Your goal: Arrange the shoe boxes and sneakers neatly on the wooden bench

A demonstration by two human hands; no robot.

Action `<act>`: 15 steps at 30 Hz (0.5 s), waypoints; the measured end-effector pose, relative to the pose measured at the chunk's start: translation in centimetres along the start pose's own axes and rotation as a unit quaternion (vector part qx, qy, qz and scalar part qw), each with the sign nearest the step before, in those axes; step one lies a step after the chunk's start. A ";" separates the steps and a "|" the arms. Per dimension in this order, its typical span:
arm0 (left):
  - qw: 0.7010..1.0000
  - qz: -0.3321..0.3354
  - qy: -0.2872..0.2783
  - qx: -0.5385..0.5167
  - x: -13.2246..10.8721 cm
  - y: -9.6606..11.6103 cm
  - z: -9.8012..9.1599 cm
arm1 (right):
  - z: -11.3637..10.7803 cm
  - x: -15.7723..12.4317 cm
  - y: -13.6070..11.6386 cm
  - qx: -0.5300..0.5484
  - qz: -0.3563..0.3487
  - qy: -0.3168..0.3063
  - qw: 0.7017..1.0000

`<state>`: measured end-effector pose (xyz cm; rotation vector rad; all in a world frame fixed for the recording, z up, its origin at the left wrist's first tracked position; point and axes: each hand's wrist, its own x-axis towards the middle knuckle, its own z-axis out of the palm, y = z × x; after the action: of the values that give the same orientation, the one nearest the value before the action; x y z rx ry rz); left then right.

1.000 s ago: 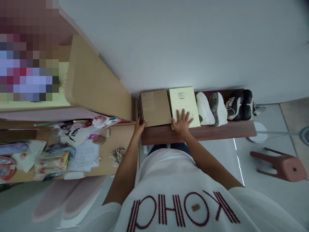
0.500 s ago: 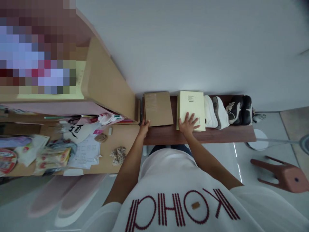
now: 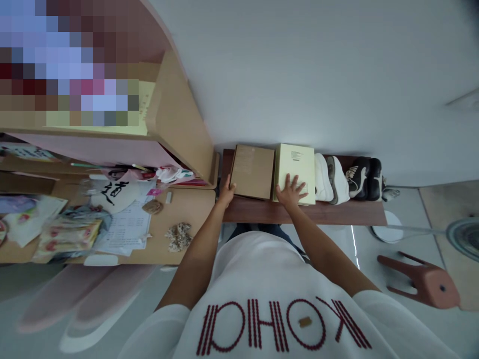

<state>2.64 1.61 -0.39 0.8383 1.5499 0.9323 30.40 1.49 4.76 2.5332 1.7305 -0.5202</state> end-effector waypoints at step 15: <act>0.997 -0.024 0.040 0.065 -2.2 -2.6 1.5 | 6.1 -3.4 -4.4 0.278 -0.104 -0.001 0.955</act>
<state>4.41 -1.30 -1.88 0.8600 1.7067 0.8468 23.72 -1.17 0.74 2.6781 2.1053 -1.1723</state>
